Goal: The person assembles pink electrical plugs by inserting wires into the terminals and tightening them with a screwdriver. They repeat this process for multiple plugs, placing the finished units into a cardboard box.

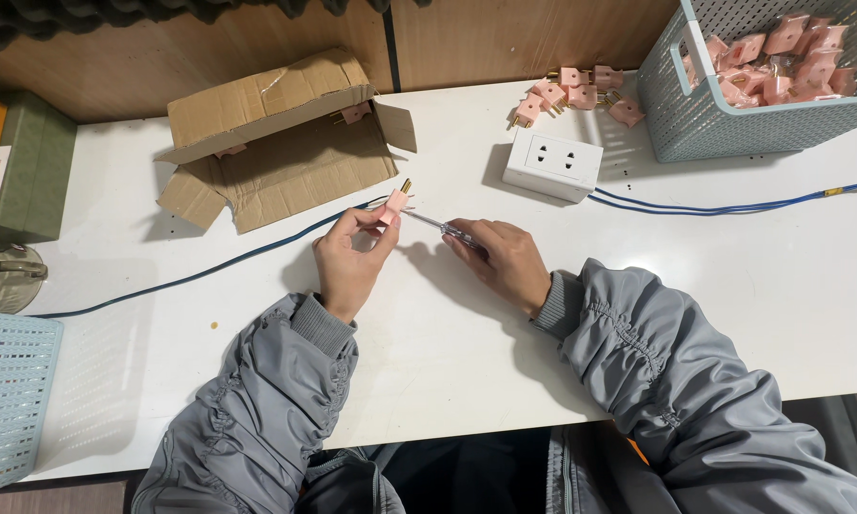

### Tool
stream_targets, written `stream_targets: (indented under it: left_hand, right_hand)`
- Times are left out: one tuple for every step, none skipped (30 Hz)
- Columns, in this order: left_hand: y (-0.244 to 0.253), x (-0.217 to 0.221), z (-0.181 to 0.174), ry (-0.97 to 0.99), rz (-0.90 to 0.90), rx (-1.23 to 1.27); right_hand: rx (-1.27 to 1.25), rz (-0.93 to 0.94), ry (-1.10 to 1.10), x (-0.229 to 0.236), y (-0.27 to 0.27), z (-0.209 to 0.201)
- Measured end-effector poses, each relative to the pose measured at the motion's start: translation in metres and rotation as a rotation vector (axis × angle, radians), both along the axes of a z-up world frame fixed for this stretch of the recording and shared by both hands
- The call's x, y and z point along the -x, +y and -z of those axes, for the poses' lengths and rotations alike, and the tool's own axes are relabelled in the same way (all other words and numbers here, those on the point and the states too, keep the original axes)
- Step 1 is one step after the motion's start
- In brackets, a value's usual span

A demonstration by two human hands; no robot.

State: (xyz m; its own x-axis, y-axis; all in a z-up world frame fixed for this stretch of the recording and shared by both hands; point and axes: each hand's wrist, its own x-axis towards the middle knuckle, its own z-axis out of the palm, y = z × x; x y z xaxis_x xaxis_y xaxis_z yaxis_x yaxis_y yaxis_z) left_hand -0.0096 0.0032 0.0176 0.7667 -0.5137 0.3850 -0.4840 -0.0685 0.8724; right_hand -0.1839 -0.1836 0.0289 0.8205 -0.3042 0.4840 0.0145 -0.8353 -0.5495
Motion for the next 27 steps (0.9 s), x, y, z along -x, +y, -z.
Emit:
stream_targets:
  left_hand:
    - [0.000, 0.000, 0.000, 0.000, -0.001, -0.001]
    - [-0.001, 0.000, -0.001, -0.005, -0.001, 0.007]
    - [-0.002, 0.000, -0.001, -0.009, -0.001, 0.014]
    - [-0.003, 0.000, -0.001, -0.010, -0.002, 0.015]
    - [-0.003, 0.000, -0.001, -0.026, 0.002, 0.022]
    - [-0.003, 0.000, -0.001, -0.042, 0.004, 0.030]
    - [-0.002, 0.001, -0.001, -0.042, 0.002, 0.030]
    - [-0.002, 0.001, -0.001, -0.060, 0.005, 0.049]
    - [-0.002, 0.001, -0.001, -0.078, 0.009, 0.068]
    - [-0.002, 0.000, 0.000, -0.079, 0.009, 0.069]
    - [-0.002, -0.001, 0.000, -0.083, 0.011, 0.080]
    - [-0.002, -0.001, 0.001, -0.086, 0.015, 0.090]
    - [-0.002, -0.002, 0.002, -0.086, 0.016, 0.091]
    - [-0.001, -0.003, 0.003, -0.102, 0.017, 0.097]
    - [-0.001, -0.004, 0.003, -0.118, 0.018, 0.102]
    - [-0.002, -0.004, 0.002, -0.117, 0.018, 0.102]
    - [-0.002, -0.004, 0.002, -0.128, 0.016, 0.100]
    - [-0.003, -0.004, 0.001, -0.139, 0.013, 0.099]
    - [-0.003, -0.004, 0.001, -0.138, 0.012, 0.100]
    - [-0.003, -0.004, 0.001, -0.054, 0.025, 0.095]
    - [-0.003, -0.004, 0.001, 0.029, 0.038, 0.090]
    - [-0.004, -0.005, 0.002, 0.029, 0.039, 0.088]
    - [-0.005, -0.006, 0.002, 0.160, 0.063, 0.133]
    - [-0.008, -0.007, 0.003, 0.291, 0.087, 0.180]
    - [-0.007, -0.009, 0.001, 0.290, 0.090, 0.180]
    - [-0.007, -0.009, -0.001, 0.371, 0.136, 0.209]
    - [-0.007, -0.010, -0.003, 0.453, 0.183, 0.239]
  right_hand:
    - [-0.001, -0.001, 0.000, 0.001, -0.001, 0.004]
    - [-0.092, -0.018, 0.014, 0.001, -0.002, 0.007]
    - [-0.182, -0.035, 0.029, 0.001, -0.003, 0.011]
    - [-0.182, -0.036, 0.028, 0.002, -0.002, 0.011]
    - [-0.249, -0.035, 0.041, 0.003, -0.001, 0.011]
    - [-0.315, -0.035, 0.054, 0.003, 0.000, 0.011]
    - [-0.315, -0.037, 0.054, 0.004, 0.001, 0.010]
    - [-0.436, -0.028, 0.100, 0.005, 0.001, 0.008]
    - [-0.556, -0.019, 0.147, 0.005, 0.002, 0.007]
    - [-0.555, -0.019, 0.146, 0.003, 0.002, 0.003]
    - [-0.662, -0.025, 0.159, 0.002, 0.002, 0.000]
    - [-0.768, -0.031, 0.173, 0.000, 0.002, -0.003]
    - [-0.768, -0.030, 0.172, 0.001, 0.003, -0.004]
    - [-0.828, -0.034, 0.187, 0.001, 0.003, -0.005]
    - [-0.889, -0.037, 0.201, 0.001, 0.003, -0.006]
    - [-0.889, -0.036, 0.202, 0.000, 0.002, -0.005]
    - [-0.906, -0.048, 0.207, 0.000, 0.001, -0.004]
    - [-0.922, -0.061, 0.213, -0.001, -0.001, -0.004]
    - [-0.921, -0.061, 0.214, -0.001, 0.002, -0.011]
    - [-0.880, -0.045, 0.198, -0.002, 0.005, -0.018]
    - [-0.840, -0.029, 0.181, -0.002, 0.008, -0.026]
    - [-0.842, -0.029, 0.180, -0.001, 0.004, -0.022]
    - [-0.754, -0.017, 0.137, 0.001, 0.001, -0.018]
    - [-0.663, -0.003, 0.093, 0.003, -0.004, -0.015]
    - [-0.663, -0.002, 0.092, 0.004, -0.011, -0.009]
    - [-0.500, 0.018, 0.051, 0.006, -0.019, -0.004]
    - [-0.337, 0.037, 0.011, 0.008, -0.027, 0.001]
